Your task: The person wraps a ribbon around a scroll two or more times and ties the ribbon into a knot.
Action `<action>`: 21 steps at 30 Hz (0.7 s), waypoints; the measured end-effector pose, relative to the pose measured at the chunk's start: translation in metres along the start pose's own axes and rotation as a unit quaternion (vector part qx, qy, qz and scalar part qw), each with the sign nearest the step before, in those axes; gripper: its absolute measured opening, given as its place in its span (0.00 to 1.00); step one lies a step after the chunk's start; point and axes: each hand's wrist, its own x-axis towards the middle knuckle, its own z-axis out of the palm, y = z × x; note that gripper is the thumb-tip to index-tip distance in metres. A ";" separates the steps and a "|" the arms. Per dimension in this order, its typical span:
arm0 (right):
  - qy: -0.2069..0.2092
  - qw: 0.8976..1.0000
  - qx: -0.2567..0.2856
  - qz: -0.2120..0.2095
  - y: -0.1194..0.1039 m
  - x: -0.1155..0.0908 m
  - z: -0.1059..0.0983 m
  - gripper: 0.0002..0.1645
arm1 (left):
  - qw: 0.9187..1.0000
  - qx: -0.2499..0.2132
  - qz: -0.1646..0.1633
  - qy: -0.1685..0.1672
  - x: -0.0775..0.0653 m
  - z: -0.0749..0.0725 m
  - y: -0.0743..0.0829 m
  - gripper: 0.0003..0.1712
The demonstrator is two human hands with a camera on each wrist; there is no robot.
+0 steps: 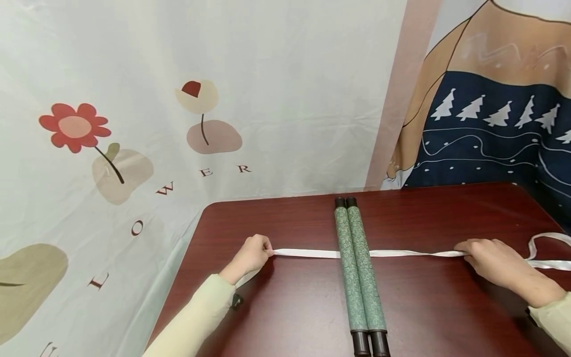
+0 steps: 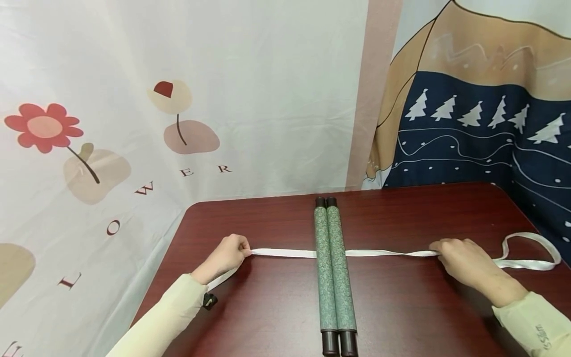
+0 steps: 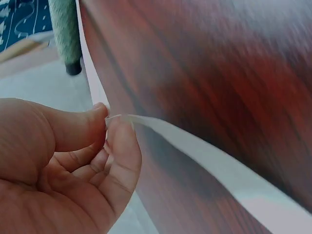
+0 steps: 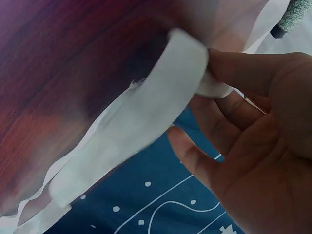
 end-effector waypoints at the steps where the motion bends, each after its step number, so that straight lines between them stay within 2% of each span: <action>1: -0.002 1.000 0.003 0.005 0.000 0.000 -0.001 0.14 | 1.000 -0.009 -0.006 -0.001 0.000 -0.002 -0.003 0.12; 6: -0.036 0.999 0.020 0.031 0.001 0.001 -0.001 0.13 | 0.995 -0.080 -0.053 -0.004 -0.005 -0.015 -0.016 0.10; 9: -0.039 0.999 0.020 0.033 0.002 0.000 -0.002 0.13 | 0.993 -0.100 -0.069 0.005 -0.007 -0.021 -0.025 0.10; 13: -0.039 0.998 0.018 0.040 0.003 -0.001 -0.002 0.13 | 0.992 -0.089 -0.085 0.022 -0.012 -0.028 -0.038 0.09; 21: -0.055 0.996 0.028 0.059 0.006 -0.003 -0.003 0.12 | 0.988 -0.076 -0.127 0.033 -0.022 -0.037 -0.062 0.08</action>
